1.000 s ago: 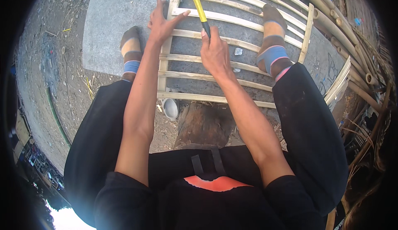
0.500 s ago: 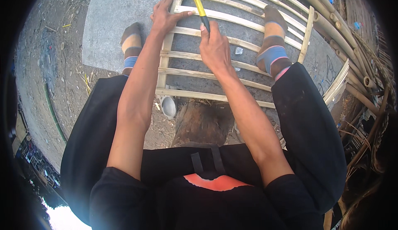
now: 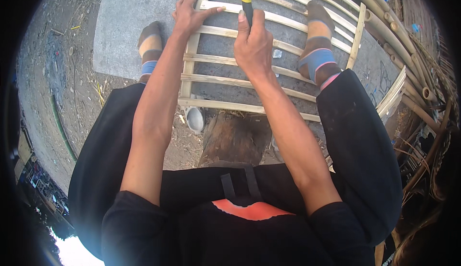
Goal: The person assembles a bamboo furniture part by aligning small wooden slats and securing them into a frame using a hammer and small nails.
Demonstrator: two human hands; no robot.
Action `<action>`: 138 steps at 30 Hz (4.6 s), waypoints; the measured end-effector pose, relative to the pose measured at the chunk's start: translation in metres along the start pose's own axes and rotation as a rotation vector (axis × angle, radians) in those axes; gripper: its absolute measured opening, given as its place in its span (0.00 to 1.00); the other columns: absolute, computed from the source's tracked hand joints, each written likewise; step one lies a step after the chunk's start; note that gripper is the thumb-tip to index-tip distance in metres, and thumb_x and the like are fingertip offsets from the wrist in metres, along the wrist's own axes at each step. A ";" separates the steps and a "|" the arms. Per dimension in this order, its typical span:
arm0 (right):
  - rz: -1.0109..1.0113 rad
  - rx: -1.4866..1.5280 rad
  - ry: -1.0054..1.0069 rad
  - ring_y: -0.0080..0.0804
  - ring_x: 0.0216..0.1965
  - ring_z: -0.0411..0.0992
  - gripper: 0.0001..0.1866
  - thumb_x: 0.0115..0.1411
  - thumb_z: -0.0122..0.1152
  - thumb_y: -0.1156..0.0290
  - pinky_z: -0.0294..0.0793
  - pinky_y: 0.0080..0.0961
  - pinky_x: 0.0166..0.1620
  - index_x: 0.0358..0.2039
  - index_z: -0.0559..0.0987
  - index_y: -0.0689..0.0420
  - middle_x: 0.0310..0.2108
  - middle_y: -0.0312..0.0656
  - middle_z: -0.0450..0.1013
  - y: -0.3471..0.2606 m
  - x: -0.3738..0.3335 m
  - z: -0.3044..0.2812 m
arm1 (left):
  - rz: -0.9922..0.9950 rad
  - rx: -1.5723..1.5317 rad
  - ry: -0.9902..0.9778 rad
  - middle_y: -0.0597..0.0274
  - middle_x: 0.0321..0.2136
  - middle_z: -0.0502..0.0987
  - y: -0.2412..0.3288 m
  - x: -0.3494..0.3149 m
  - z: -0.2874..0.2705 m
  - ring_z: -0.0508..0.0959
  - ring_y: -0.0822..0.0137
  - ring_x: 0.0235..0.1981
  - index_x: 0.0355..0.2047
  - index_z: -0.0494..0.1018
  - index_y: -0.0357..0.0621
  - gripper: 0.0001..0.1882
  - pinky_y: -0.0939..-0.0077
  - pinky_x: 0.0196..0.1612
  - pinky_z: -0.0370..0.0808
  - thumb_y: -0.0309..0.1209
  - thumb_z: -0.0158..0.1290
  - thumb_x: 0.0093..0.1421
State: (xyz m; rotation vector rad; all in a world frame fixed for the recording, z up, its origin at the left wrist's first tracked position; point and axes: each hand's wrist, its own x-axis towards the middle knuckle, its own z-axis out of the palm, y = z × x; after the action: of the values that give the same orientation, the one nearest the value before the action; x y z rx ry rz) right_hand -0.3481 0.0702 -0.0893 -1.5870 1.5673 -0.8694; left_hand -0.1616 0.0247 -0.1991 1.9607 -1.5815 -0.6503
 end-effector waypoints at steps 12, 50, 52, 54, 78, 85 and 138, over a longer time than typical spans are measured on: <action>-0.049 -0.014 -0.063 0.62 0.21 0.72 0.13 0.71 0.45 0.61 0.64 0.51 0.22 0.39 0.64 0.59 0.15 0.56 0.68 -0.002 -0.005 0.002 | 0.039 0.004 0.011 0.52 0.60 0.67 -0.005 0.004 0.002 0.54 0.51 0.67 0.66 0.61 0.53 0.56 0.49 0.67 0.44 0.60 0.69 0.39; 0.107 -0.169 -0.210 0.64 0.21 0.71 0.10 0.70 0.45 0.64 0.62 0.52 0.22 0.41 0.64 0.57 0.16 0.58 0.70 0.019 -0.010 0.008 | 0.038 -0.003 0.056 0.54 0.55 0.71 0.001 0.005 0.009 0.63 0.51 0.59 0.64 0.64 0.49 0.58 0.51 0.62 0.52 0.64 0.68 0.35; 0.016 -0.043 -0.095 0.64 0.20 0.71 0.10 0.70 0.45 0.64 0.63 0.52 0.22 0.41 0.64 0.57 0.17 0.58 0.70 0.011 -0.012 0.007 | -0.016 -0.016 -0.017 0.53 0.58 0.69 0.004 0.003 0.001 0.61 0.50 0.62 0.65 0.63 0.50 0.57 0.48 0.64 0.48 0.61 0.69 0.37; -0.061 0.032 -0.007 0.64 0.20 0.72 0.10 0.70 0.45 0.63 0.63 0.51 0.22 0.41 0.64 0.58 0.17 0.59 0.70 0.008 -0.012 0.008 | -0.040 -0.027 -0.032 0.50 0.57 0.70 0.014 0.007 -0.011 0.64 0.49 0.60 0.63 0.64 0.48 0.53 0.49 0.63 0.53 0.57 0.70 0.39; -0.049 -0.029 -0.040 0.57 0.19 0.72 0.10 0.70 0.46 0.63 0.64 0.51 0.22 0.39 0.66 0.58 0.16 0.52 0.71 0.008 -0.007 0.009 | -0.021 -0.063 -0.031 0.44 0.59 0.66 0.022 0.004 -0.016 0.64 0.44 0.60 0.61 0.66 0.39 0.50 0.55 0.63 0.61 0.53 0.69 0.41; -0.015 -0.083 -0.076 0.65 0.22 0.71 0.10 0.70 0.45 0.63 0.63 0.55 0.24 0.40 0.64 0.57 0.16 0.58 0.69 -0.002 -0.004 0.006 | -0.006 -0.018 0.001 0.49 0.59 0.65 0.011 0.003 -0.007 0.60 0.48 0.63 0.64 0.63 0.47 0.55 0.49 0.65 0.52 0.58 0.69 0.38; -0.209 0.013 0.094 0.64 0.21 0.71 0.11 0.69 0.48 0.64 0.64 0.51 0.23 0.36 0.66 0.59 0.16 0.56 0.69 0.000 0.003 0.002 | 0.007 -0.003 -0.002 0.55 0.58 0.66 0.010 0.000 -0.001 0.59 0.49 0.62 0.65 0.63 0.49 0.57 0.48 0.64 0.51 0.62 0.69 0.36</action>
State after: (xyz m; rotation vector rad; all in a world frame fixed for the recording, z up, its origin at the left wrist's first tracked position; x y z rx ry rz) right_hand -0.3460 0.0677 -0.0907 -1.7451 1.4745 -1.0778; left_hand -0.1684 0.0229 -0.1918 1.9519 -1.5869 -0.6519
